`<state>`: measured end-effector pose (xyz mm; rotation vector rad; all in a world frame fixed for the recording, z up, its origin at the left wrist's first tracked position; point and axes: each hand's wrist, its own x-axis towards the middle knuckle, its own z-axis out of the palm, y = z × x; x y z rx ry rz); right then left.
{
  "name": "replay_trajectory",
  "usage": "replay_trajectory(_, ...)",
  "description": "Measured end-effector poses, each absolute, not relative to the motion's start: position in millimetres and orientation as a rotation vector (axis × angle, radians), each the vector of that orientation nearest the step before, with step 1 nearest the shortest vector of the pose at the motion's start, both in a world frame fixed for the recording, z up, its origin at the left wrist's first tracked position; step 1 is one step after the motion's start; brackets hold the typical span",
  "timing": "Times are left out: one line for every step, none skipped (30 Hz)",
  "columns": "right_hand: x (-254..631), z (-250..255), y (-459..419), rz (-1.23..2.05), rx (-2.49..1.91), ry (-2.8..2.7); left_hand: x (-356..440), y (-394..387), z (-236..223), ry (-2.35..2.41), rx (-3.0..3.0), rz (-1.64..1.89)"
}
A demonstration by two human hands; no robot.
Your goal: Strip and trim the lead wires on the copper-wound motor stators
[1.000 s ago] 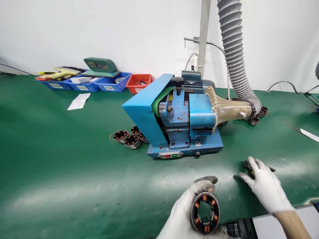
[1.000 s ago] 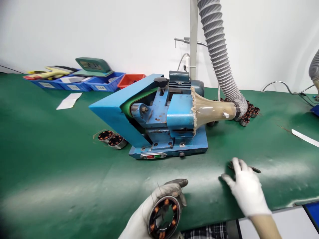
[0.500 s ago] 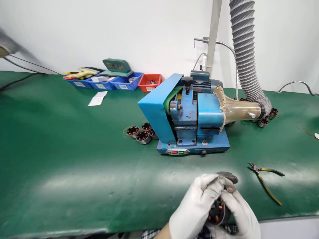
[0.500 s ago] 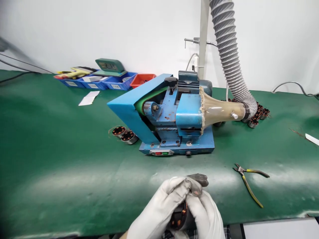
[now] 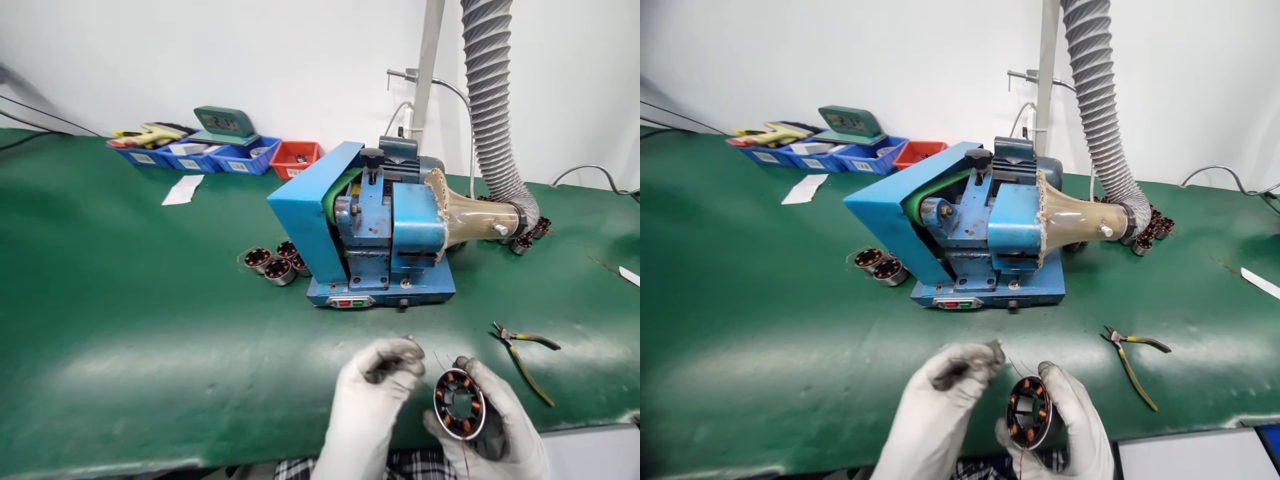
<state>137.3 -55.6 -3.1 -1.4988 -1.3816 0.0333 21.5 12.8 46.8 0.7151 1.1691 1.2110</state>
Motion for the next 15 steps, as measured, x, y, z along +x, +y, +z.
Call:
replay_trajectory(138,-3,-56,0.035,-1.504,-1.374,20,14,48,1.19,0.679,1.289)
replay_trajectory(138,-3,-56,0.04,-1.505,-1.37,19,15,49,1.202,0.656,1.329)
replay_trajectory(139,-4,-57,0.045,-1.505,-1.37,18,16,51,1.199,0.664,1.315)
replay_trajectory(140,-5,-57,0.048,-1.502,-1.373,18,18,53,1.186,0.704,1.259)
replay_trajectory(141,-6,-57,0.052,-1.494,-1.381,18,19,56,1.169,0.758,1.179)
replay_trajectory(141,-7,-58,0.052,-1.486,-1.389,20,20,58,1.146,0.802,1.092)
replay_trajectory(141,-8,-58,0.053,-1.48,-1.396,22,20,61,1.127,0.814,1.029)
replay_trajectory(141,-9,-58,0.053,-1.476,-1.399,24,21,63,1.118,0.793,0.994)
replay_trajectory(141,-9,-58,0.057,-1.473,-1.402,27,20,65,1.116,0.746,0.973)
replay_trajectory(140,-9,-58,0.063,-1.471,-1.406,29,20,65,1.112,0.684,0.958)
replay_trajectory(140,-9,-58,0.066,-1.472,-1.41,31,20,65,1.103,0.629,0.951)
replay_trajectory(139,-8,-57,0.067,-1.475,-1.415,33,20,63,1.094,0.591,0.963)
replay_trajectory(138,-7,-57,0.069,-1.478,-1.42,34,20,61,1.087,0.56,1.006)
replay_trajectory(137,-6,-57,0.071,-1.481,-1.421,34,20,58,1.082,0.532,1.08)
replay_trajectory(137,-5,-56,0.071,-1.487,-1.417,33,21,54,1.082,0.506,1.182)
